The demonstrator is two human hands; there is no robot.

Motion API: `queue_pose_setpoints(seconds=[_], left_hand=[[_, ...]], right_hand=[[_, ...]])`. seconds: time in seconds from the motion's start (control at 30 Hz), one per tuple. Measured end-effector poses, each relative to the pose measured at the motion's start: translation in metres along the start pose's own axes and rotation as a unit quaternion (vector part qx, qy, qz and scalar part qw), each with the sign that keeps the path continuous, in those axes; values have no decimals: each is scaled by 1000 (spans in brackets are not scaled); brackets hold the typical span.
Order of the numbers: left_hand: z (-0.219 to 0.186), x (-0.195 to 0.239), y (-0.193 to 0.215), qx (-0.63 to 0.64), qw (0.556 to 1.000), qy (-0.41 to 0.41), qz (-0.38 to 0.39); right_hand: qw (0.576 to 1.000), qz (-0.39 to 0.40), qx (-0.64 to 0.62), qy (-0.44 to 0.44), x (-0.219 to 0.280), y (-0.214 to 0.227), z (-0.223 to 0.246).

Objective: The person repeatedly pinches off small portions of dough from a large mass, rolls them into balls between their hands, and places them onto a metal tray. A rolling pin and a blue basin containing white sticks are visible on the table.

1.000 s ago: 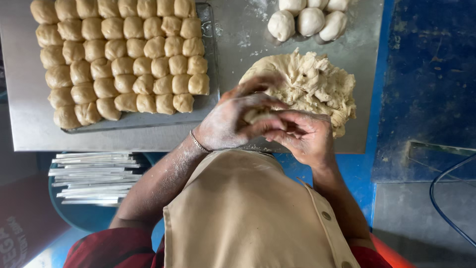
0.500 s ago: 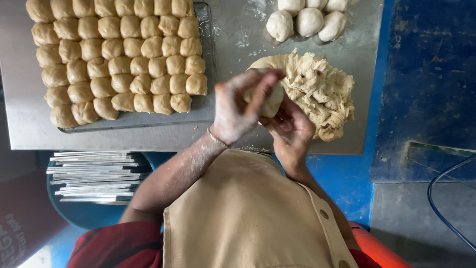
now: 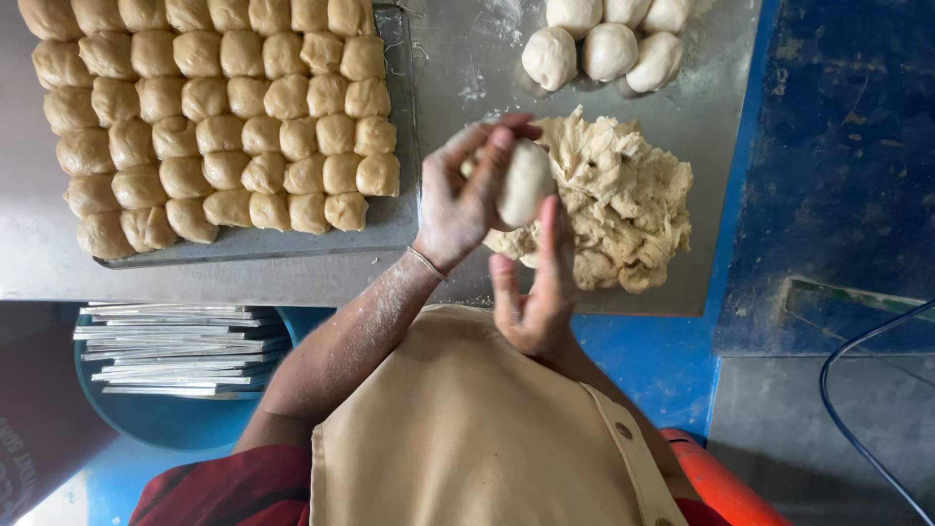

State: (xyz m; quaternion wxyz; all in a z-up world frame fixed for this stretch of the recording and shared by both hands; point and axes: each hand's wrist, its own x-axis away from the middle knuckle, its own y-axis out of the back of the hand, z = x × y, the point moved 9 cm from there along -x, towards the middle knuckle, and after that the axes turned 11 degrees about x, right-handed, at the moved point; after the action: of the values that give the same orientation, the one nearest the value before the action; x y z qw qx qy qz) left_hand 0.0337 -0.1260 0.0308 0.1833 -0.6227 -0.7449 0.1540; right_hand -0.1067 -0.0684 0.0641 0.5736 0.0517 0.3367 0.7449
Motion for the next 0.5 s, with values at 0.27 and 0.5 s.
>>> queue_pose_setpoints(seconds=[0.27, 0.5], left_hand=[[0, -14, -3, 146, 965, 63, 209], [4, -99, 92, -153, 988, -16, -2]], right_hand=[[963, -96, 103, 229, -72, -24, 4], [939, 1, 316, 134, -204, -79, -84]])
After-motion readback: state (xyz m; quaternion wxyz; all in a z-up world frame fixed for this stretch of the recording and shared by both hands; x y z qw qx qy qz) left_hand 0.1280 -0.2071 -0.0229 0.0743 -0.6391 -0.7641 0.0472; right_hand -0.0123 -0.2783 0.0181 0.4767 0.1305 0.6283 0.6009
